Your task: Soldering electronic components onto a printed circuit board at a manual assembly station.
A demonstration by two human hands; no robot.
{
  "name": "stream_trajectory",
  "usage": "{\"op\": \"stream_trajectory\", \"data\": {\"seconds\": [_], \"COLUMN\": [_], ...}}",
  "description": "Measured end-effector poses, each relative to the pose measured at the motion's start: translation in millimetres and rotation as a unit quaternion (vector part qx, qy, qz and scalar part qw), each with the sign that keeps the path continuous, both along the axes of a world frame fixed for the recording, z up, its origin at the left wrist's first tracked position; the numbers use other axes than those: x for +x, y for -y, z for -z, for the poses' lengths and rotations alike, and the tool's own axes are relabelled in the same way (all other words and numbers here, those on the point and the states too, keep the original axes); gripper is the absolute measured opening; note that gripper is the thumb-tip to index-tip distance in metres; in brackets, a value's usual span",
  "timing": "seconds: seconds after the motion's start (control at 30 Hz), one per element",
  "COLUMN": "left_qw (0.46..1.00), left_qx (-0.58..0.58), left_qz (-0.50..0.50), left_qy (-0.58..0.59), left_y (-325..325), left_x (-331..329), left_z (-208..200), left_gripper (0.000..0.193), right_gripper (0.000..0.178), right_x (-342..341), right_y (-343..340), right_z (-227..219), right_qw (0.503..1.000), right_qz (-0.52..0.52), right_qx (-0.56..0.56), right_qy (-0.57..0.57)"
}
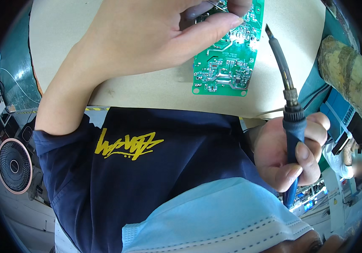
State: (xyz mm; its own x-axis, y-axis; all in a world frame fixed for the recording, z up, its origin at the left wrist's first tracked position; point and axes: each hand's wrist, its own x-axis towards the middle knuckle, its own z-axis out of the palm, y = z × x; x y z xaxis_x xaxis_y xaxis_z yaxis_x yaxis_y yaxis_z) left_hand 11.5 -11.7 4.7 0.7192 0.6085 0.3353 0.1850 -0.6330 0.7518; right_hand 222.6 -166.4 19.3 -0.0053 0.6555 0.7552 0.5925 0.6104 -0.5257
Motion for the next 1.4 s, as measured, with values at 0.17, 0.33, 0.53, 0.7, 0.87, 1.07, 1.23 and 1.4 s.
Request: {"op": "stream_trajectory", "data": {"seconds": [0.17, 0.33, 0.53, 0.7, 0.87, 1.07, 1.23, 1.4], "left_qw": [0.985, 0.985, 0.939, 0.912, 0.922, 0.935, 0.897, 0.856], "left_qx": [0.012, -0.089, 0.050, 0.099, 0.084, 0.200, 0.187, 0.290], "left_qz": [-0.005, -0.039, -0.095, -0.107, -0.106, -0.070, -0.077, -0.093], "left_qy": [0.174, -0.146, -0.327, -0.383, -0.363, -0.285, -0.392, -0.418], "left_y": [-6, -5, 27, 39, 25, -64, -165, -238], "left_x": [12, -4, -2, 7, 2, 21, 93, 161], "left_z": [-10, -59, -61, -62, -84, -142, -153, -114], "left_gripper": [0.019, 0.013, 0.044, 0.063, 0.049, 0.055, 0.055, 0.060], "right_gripper": [0.055, 0.053, 0.050, 0.054, 0.052, 0.049, 0.048, 0.049], "right_x": [-8, -16, -27, -4, 10, 7, 11, 10], "right_y": [2, 2, -1, -2, -12, -11, -9, -9], "right_z": [21, 23, 15, 9, 21, 24, 23, 23], "right_qw": [0.997, 0.987, 0.988, 0.993, 0.986, 0.979, 0.978, 0.968], "right_qz": [0.022, 0.001, -0.038, 0.017, 0.095, 0.074, 0.066, 0.067], "right_qx": [-0.051, -0.154, -0.147, -0.093, 0.025, 0.012, -0.013, -0.023], "right_qy": [-0.056, -0.040, 0.036, -0.077, -0.134, -0.188, -0.197, -0.240]}}
